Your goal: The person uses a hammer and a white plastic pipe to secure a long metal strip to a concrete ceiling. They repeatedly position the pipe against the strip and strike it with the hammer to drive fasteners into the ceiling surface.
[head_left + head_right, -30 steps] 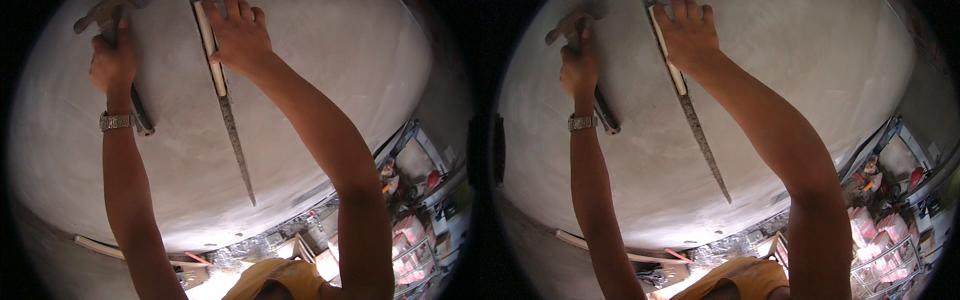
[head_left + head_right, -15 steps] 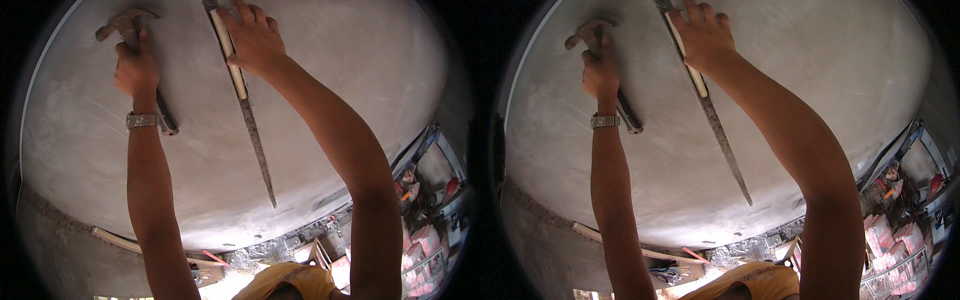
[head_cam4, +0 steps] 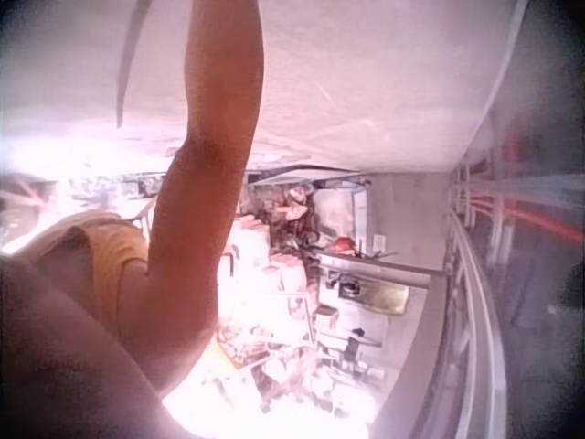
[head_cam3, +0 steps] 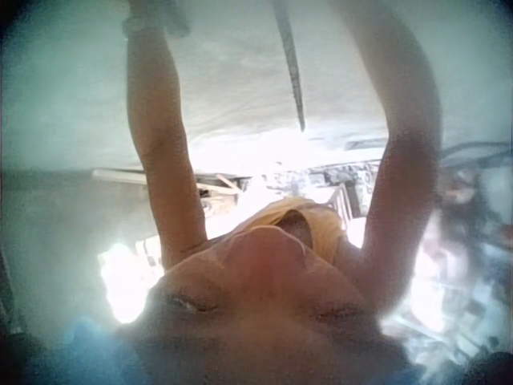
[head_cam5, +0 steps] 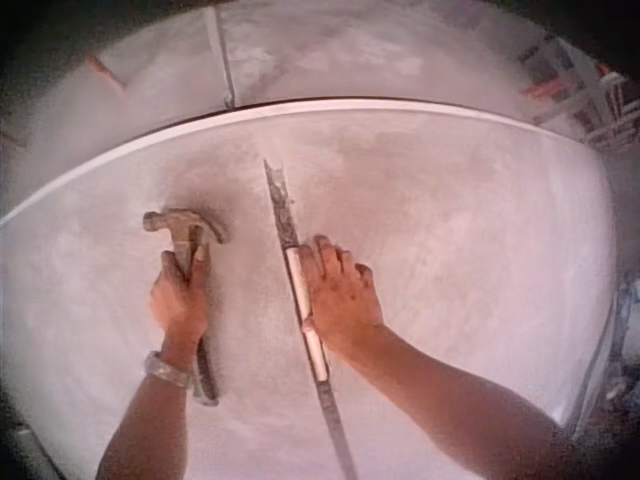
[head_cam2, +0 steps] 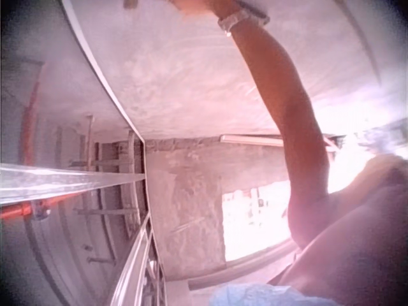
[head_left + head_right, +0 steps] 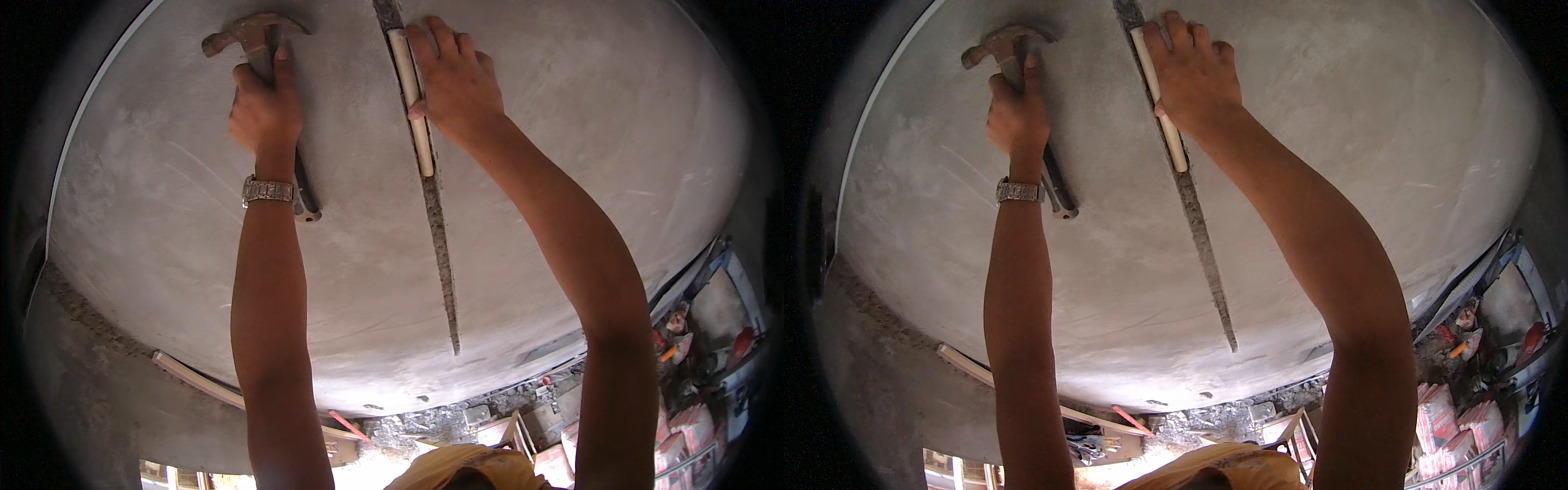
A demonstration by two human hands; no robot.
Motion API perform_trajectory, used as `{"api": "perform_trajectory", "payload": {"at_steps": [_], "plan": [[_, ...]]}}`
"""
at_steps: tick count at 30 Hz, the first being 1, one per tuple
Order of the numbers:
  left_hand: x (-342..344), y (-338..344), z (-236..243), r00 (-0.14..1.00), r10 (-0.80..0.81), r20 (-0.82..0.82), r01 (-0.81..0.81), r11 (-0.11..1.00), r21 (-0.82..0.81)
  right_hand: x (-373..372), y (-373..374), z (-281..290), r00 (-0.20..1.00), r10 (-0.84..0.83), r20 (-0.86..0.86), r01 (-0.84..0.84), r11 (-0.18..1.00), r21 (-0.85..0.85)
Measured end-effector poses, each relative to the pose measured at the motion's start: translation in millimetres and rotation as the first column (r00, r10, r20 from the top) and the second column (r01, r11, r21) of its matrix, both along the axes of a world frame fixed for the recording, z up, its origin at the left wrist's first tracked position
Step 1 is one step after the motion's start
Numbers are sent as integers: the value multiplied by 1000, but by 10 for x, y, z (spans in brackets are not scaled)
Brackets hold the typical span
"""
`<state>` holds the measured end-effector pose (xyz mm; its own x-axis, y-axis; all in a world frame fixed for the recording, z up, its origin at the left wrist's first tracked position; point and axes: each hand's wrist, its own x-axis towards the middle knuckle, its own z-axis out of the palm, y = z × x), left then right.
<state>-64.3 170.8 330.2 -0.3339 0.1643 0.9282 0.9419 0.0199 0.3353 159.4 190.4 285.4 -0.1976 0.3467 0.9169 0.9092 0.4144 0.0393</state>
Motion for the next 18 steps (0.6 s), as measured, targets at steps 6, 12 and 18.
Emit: {"api": "perform_trajectory", "payload": {"at_steps": [6, 12, 18], "plan": [[-15, 23, -8, 1000, -5, -27, 7, 999, 54, 7, -5, 25, 999, 4, 47, -13, 983, 185], [11, 37, -7, 999, -3, -49, 7, 997, 73, 24, 123, 119, 990, 130, 55, -141, 937, 321], [1, 14, -7, 1000, -17, -3, 17, 1000, 17, 304, -147, -244, 840, 429, -332, -342, 894, 289]]}}
